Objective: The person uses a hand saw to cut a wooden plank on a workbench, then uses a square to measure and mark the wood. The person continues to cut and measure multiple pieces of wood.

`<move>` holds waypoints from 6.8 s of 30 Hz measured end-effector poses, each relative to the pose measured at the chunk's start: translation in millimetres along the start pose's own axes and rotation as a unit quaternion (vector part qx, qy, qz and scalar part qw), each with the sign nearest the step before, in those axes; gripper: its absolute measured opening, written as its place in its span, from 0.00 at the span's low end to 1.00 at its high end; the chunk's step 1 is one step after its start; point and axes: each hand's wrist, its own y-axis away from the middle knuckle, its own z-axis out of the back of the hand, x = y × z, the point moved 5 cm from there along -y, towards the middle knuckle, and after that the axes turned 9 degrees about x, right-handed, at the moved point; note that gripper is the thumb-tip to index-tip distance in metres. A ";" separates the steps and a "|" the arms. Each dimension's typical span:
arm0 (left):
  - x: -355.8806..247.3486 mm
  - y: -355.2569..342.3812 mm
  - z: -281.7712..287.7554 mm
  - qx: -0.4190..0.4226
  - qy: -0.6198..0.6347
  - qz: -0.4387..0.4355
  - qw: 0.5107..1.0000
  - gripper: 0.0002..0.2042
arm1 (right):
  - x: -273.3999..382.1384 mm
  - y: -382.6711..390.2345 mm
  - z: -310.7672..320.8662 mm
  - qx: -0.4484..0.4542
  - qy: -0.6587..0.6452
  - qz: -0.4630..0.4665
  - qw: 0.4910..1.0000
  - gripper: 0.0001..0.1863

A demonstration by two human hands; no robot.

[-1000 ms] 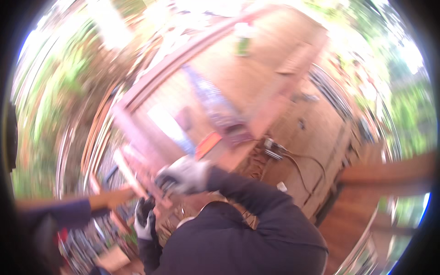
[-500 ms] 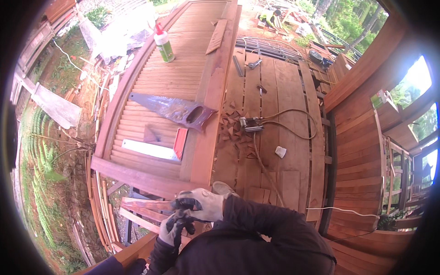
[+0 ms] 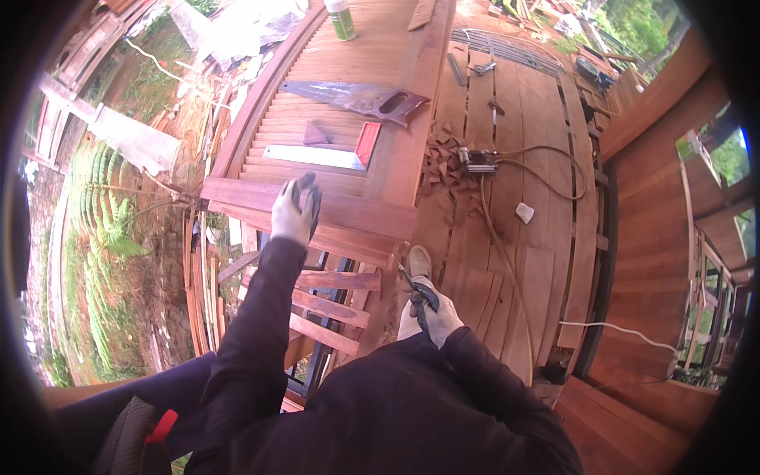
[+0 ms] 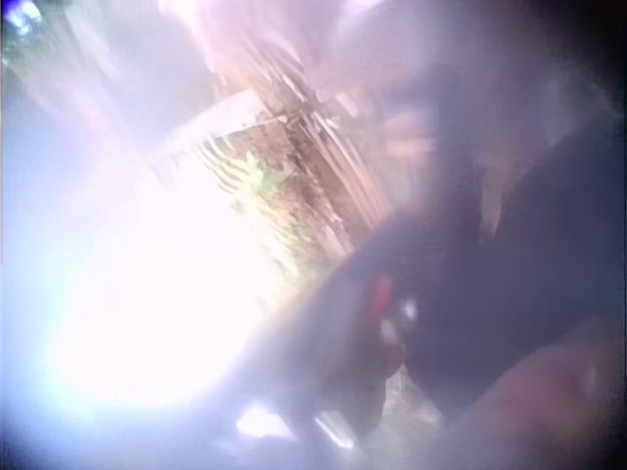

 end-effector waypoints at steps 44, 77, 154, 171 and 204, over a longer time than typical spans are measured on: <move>16.8 -47.4 -77.1 0.086 -0.204 -0.021 0.975 0.11 | -20.5 -102.5 3.0 0.017 -0.214 0.079 0.974 0.12; 15.2 -49.6 -76.2 0.210 -0.199 0.070 0.955 0.19 | 2.0 -91.5 9.1 -0.004 -0.051 0.069 0.996 0.15; 7.3 -61.7 -77.8 0.169 -0.174 -0.001 0.970 0.05 | 19.2 -100.8 -3.7 0.241 -0.355 -0.124 0.895 0.11; 8.6 -60.8 -79.1 0.211 -0.181 0.033 0.960 0.08 | 23.9 -110.4 3.9 0.240 -0.245 -0.018 0.939 0.11; 9.8 -55.7 -78.9 0.135 -0.180 -0.012 0.974 0.04 | 16.9 -96.3 -5.4 0.102 -0.212 -0.137 0.962 0.17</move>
